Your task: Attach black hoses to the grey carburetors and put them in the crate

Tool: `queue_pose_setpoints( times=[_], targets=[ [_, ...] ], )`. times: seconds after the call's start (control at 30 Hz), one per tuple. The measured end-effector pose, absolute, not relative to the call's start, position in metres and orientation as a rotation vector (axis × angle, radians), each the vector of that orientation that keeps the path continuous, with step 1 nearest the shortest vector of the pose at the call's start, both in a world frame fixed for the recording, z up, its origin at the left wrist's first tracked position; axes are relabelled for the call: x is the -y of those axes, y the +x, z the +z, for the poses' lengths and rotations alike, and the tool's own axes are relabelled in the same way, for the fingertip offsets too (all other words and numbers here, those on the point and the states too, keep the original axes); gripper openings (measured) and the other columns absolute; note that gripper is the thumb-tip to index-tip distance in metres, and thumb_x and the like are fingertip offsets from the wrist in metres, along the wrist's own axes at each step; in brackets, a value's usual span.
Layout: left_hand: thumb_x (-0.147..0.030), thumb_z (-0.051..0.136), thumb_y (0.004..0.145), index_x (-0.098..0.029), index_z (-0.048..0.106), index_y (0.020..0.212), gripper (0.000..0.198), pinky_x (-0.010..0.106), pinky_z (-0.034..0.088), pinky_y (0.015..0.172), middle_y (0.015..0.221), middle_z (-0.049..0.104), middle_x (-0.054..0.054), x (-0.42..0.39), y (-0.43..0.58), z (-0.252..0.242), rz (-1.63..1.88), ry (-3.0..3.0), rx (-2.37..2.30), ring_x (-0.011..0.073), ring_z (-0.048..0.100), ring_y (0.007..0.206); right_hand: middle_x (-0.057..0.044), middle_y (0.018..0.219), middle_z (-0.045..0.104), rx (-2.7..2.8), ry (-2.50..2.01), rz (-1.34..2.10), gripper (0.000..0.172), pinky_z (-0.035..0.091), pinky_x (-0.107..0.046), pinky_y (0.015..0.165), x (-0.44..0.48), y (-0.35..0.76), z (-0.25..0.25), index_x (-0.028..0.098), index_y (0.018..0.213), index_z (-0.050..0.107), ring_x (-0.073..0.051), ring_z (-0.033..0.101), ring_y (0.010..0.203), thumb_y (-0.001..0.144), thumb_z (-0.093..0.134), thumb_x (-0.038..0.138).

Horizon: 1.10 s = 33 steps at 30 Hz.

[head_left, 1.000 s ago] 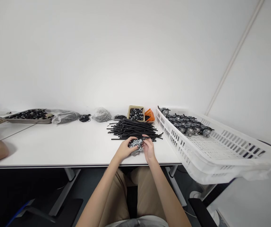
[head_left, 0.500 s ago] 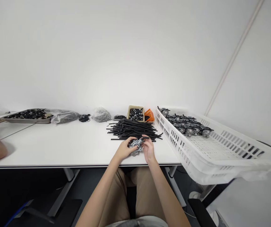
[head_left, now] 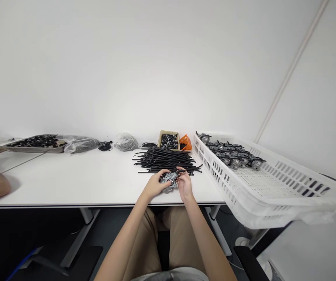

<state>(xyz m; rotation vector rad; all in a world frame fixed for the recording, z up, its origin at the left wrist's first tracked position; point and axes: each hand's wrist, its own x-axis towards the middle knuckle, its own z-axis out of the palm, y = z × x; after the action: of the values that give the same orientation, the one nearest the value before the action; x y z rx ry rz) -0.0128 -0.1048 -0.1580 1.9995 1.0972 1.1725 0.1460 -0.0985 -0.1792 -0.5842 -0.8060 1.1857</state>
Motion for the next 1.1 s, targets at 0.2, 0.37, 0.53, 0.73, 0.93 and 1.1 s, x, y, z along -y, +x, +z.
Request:
queue_pose_setpoints(
  times=[0.2,0.37,0.53,0.73,0.93,1.1],
  targets=[
    [-0.035,0.066,0.076,-0.021,0.063,0.118,0.044,0.033,0.049,0.086,0.108,0.072,0.004,0.1037,-0.0126,-0.1593,1.169,1.994,-1.12,0.0216,0.064,0.093,0.003,0.077,0.059,0.789,-0.58,1.195,0.039,0.037,-0.024,0.058,0.0939,0.1456,-0.1817,0.022,0.097,0.066,-0.011,0.05,0.063,0.059,0.057,0.018],
    [-0.034,0.066,0.076,-0.022,0.062,0.118,0.043,0.034,0.048,0.091,0.112,0.071,0.004,0.1051,-0.013,-0.1579,1.167,1.992,-1.104,0.0228,0.064,0.098,0.0,0.086,0.065,0.772,-0.597,1.2,0.041,0.037,-0.024,0.058,0.0944,0.1445,-0.1806,0.022,0.098,0.066,-0.012,0.052,0.065,0.057,0.058,0.018],
    [-0.034,0.067,0.076,-0.022,0.062,0.118,0.044,0.035,0.048,0.092,0.112,0.071,0.005,0.1057,-0.0128,-0.157,1.178,2.002,-1.1,0.0232,0.064,0.099,0.0,0.084,0.065,0.79,-0.603,1.207,0.04,0.037,-0.025,0.058,0.0963,0.145,-0.1795,0.022,0.097,0.065,-0.013,0.052,0.064,0.058,0.058,0.019],
    [-0.032,0.067,0.076,-0.023,0.063,0.117,0.043,0.032,0.049,0.089,0.112,0.071,0.003,0.1051,-0.0128,-0.1578,1.179,2.008,-1.098,0.0222,0.065,0.098,0.001,0.08,0.063,0.81,-0.599,1.197,0.039,0.037,-0.025,0.058,0.0956,0.1462,-0.1811,0.022,0.097,0.065,-0.012,0.05,0.063,0.059,0.057,0.018],
    [-0.034,0.066,0.077,-0.023,0.062,0.117,0.042,0.031,0.049,0.086,0.111,0.071,0.003,0.1039,-0.0124,-0.1589,1.173,2.007,-1.113,0.0219,0.065,0.097,0.003,0.074,0.06,0.765,-0.582,1.197,0.037,0.037,-0.023,0.057,0.0953,0.1454,-0.1808,0.022,0.094,0.067,-0.012,0.05,0.063,0.058,0.058,0.017],
    [-0.034,0.066,0.077,-0.023,0.062,0.117,0.042,0.031,0.049,0.086,0.109,0.071,0.003,0.1042,-0.0126,-0.1586,1.17,2.003,-1.117,0.0212,0.065,0.095,0.001,0.084,0.066,0.752,-0.591,1.212,0.04,0.037,-0.023,0.058,0.095,0.1441,-0.1793,0.022,0.095,0.067,-0.012,0.053,0.066,0.056,0.059,0.017]
  ],
)
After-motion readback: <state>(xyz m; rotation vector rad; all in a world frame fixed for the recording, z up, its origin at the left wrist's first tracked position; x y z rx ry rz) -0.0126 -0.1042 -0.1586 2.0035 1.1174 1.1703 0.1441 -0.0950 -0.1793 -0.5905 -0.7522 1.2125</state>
